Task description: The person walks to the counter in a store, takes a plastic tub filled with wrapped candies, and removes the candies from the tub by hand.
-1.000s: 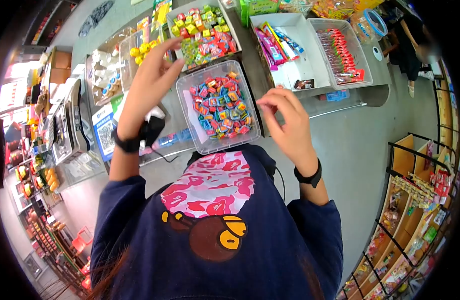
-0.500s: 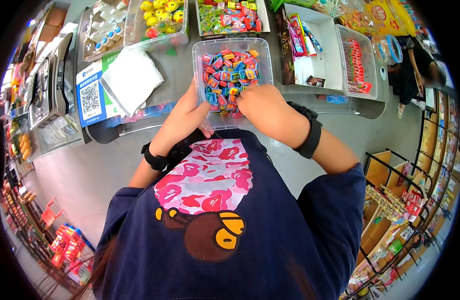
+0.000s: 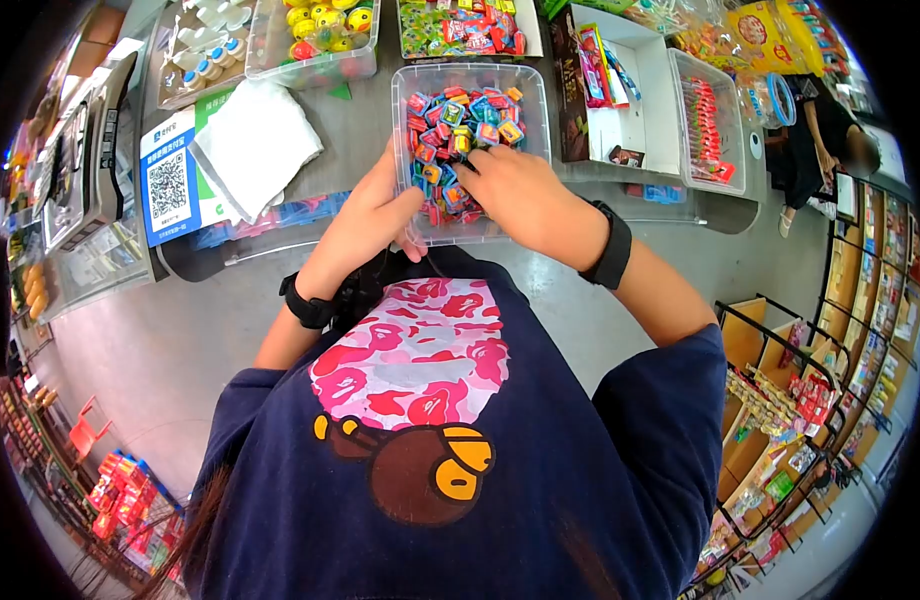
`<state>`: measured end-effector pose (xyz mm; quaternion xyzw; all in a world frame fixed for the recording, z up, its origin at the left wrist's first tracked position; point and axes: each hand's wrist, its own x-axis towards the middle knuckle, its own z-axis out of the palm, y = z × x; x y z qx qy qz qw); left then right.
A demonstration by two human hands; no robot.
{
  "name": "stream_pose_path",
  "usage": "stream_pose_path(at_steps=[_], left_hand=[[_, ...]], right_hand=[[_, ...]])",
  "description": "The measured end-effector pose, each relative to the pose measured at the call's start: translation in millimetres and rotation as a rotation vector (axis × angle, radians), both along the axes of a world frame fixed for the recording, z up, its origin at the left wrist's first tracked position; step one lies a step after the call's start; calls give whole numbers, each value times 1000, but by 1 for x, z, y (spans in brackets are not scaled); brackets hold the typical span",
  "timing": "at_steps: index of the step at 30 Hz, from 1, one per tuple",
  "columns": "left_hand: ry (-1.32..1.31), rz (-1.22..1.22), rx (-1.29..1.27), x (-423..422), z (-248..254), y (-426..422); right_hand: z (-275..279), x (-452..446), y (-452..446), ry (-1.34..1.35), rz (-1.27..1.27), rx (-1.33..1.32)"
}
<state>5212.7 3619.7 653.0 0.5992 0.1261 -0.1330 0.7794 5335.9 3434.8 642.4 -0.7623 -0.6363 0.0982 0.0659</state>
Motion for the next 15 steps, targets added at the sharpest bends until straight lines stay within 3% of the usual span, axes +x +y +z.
stream_pose_path(at_steps=[5, 7, 15], left_hand=[[-30, 25, -14, 1, -1, -1], [-32, 35, -16, 1, -1, -1], [-21, 27, -24, 3, 4, 0]], right_hand=[[-5, 18, 13, 225, 22, -183], [4, 26, 22, 398, 51, -376], [7, 42, 39, 558, 102, -715]])
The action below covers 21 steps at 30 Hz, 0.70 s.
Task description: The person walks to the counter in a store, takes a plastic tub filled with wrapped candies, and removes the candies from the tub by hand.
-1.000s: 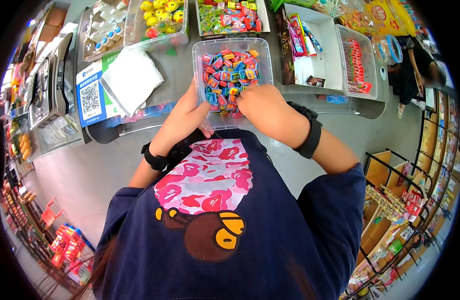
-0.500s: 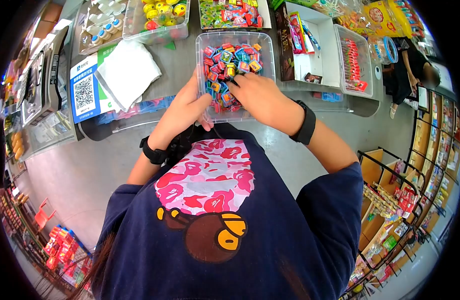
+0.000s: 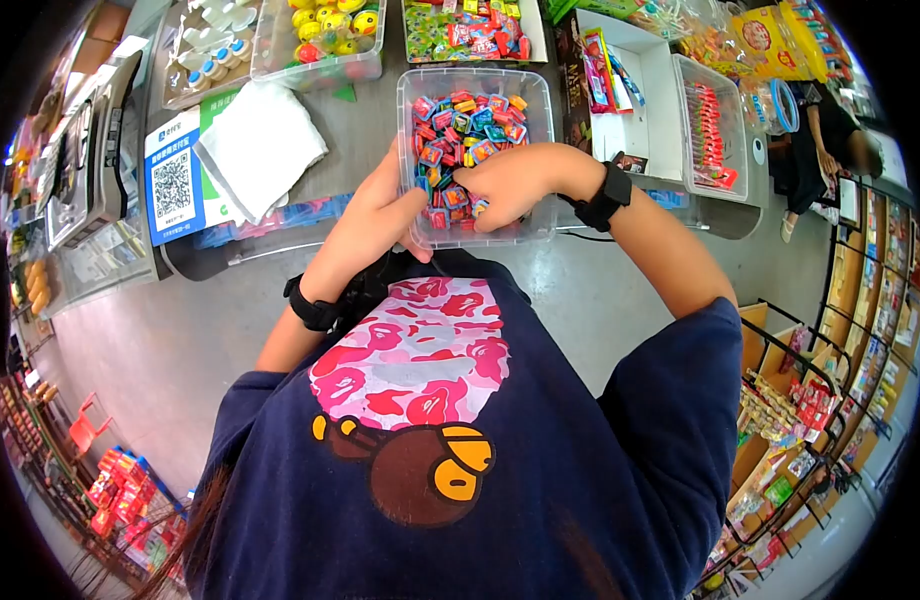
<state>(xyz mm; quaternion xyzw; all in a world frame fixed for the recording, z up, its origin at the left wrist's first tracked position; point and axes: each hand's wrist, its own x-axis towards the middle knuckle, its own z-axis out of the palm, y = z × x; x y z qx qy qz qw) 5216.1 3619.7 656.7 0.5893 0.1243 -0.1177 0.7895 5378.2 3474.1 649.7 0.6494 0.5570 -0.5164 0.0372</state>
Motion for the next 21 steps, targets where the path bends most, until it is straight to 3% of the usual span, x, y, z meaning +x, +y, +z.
stream_pose_path(at_steps=[9, 11, 12, 16, 21], left_hand=[[0, 31, 61, 1, -5, -1], [4, 36, 83, 1, -7, -2], [9, 47, 104, 2, -7, -2], [40, 23, 72, 2, -4, 0], [50, 28, 72, 1, -4, -1]], right_hand=[[5, -3, 1, 147, -36, -2], [24, -12, 12, 297, -356, -209], [3, -9, 12, 287, -313, -252], [13, -13, 13, 198, -335, -256], [0, -9, 8, 337, -375, -228]])
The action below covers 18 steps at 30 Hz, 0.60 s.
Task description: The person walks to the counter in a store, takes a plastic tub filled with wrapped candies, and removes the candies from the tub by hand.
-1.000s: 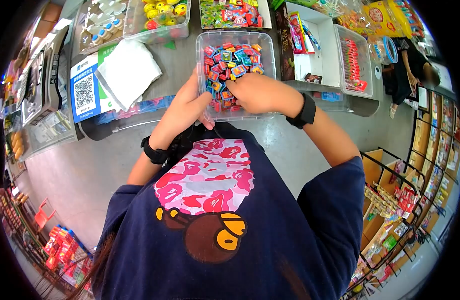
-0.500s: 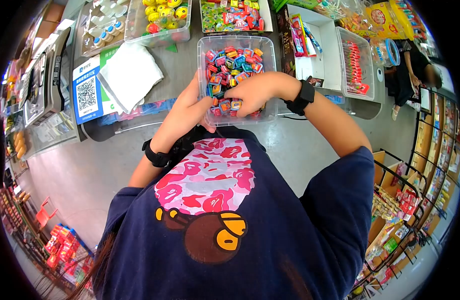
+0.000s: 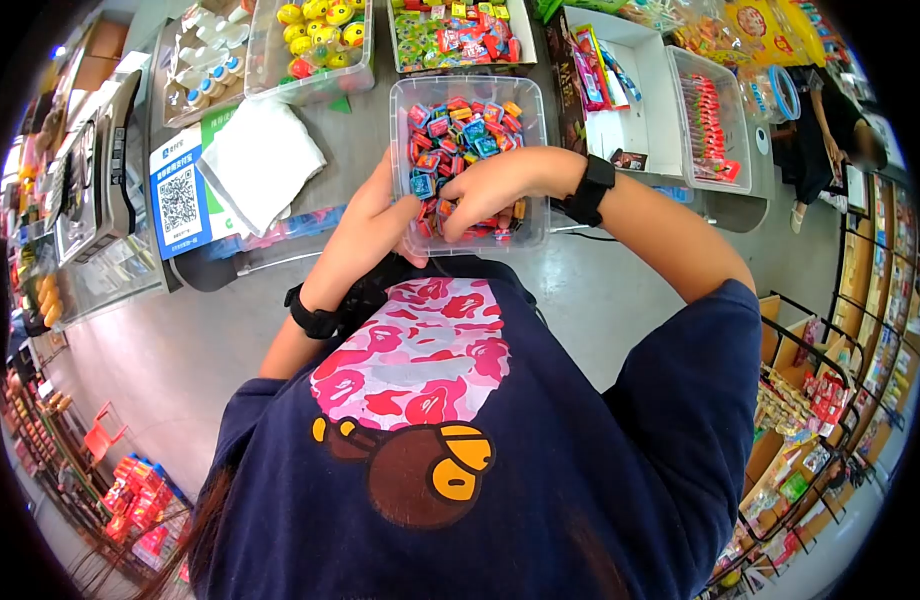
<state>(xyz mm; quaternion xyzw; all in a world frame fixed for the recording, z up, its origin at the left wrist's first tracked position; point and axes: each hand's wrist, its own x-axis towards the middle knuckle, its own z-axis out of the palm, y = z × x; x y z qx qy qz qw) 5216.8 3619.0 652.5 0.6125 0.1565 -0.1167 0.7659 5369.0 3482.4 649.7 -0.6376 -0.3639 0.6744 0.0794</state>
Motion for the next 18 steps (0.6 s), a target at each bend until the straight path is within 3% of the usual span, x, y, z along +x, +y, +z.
stream_pose_path(at_steps=[13, 15, 18], left_hand=[[-18, 7, 46, 1, -5, 2], [-4, 10, 44, 0, -5, 2], [-12, -12, 23, 0, -2, 3]], right_hand=[[6, -15, -2, 17, -135, 133], [-12, -20, -5, -246, -52, 153], [-3, -26, -9, -312, -99, 195]])
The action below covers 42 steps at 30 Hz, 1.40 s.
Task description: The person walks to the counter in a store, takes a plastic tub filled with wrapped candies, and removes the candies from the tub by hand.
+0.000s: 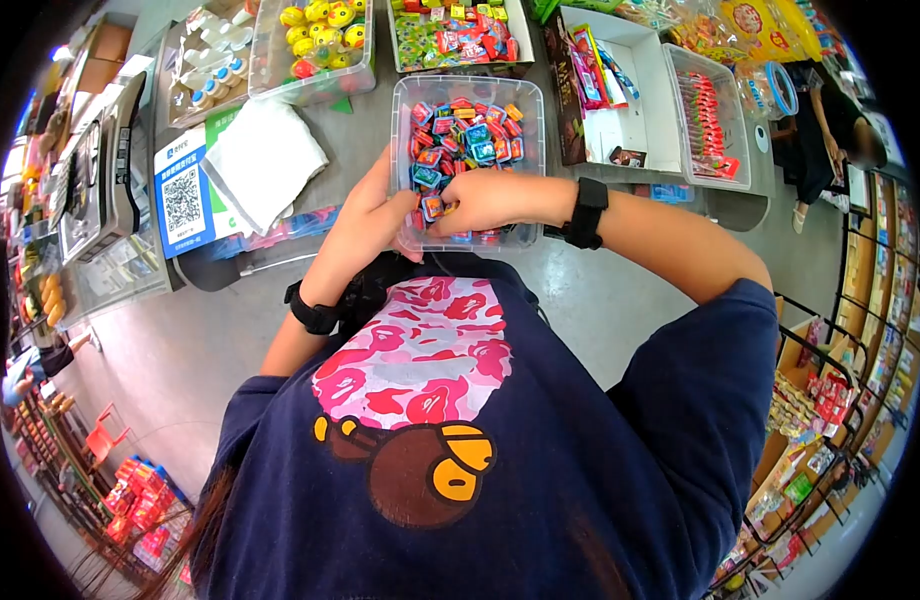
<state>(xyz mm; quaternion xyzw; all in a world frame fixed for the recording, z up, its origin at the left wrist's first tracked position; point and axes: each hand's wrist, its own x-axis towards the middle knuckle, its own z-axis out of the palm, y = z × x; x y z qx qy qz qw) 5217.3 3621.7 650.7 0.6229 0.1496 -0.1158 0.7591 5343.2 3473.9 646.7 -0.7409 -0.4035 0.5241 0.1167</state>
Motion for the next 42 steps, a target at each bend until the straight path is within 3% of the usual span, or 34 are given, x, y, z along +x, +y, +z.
stream_pose_path(at_steps=[6, 10, 12, 13, 16, 22, 25, 27, 28, 30, 33, 36, 39, 40, 42], left_hand=[[19, 19, -5, 2, 1, -1], [36, 20, -64, 4, 1, 2], [35, 27, -26, 6, 6, 4], [33, 27, -25, 6, 6, 5], [41, 16, -38, 7, 4, 7], [-11, -2, 84, 6, 5, 12], [-4, 14, 174, 4, 12, 11], [-50, 90, 604, -1, 16, 9], [-53, 90, 606, -1, 22, 8], [-320, 191, 972, 1, 35, 3], [-508, 39, 1028, 10, 20, 7], [-464, 68, 994, 17, 15, 7], [-521, 163, 990, 17, 10, 10], [-520, 159, 988, 16, 11, 11], [-437, 149, 971, 14, 13, 14]], right_hand=[[-6, 9, -12, -64, 72, 251], [-3, 16, -10, -38, 78, 261], [-4, 19, -7, 20, -3, 155], [22, 18, 1, 94, -68, 41], [26, 17, 4, 131, -241, 32], [26, 33, 5, 175, -247, 130], [36, 42, 5, 134, -418, 238], [44, 46, 2, 160, -430, 279], [48, 48, 1, 190, -442, 317], [58, 43, 1, 203, -476, 331], [49, 41, -1, 226, -421, 358], [41, 41, -2, 306, -414, 411], [27, 43, -10, -130, -117, 624], [25, 40, -12, -128, -121, 622], [23, 34, -13, -418, -109, 681]])
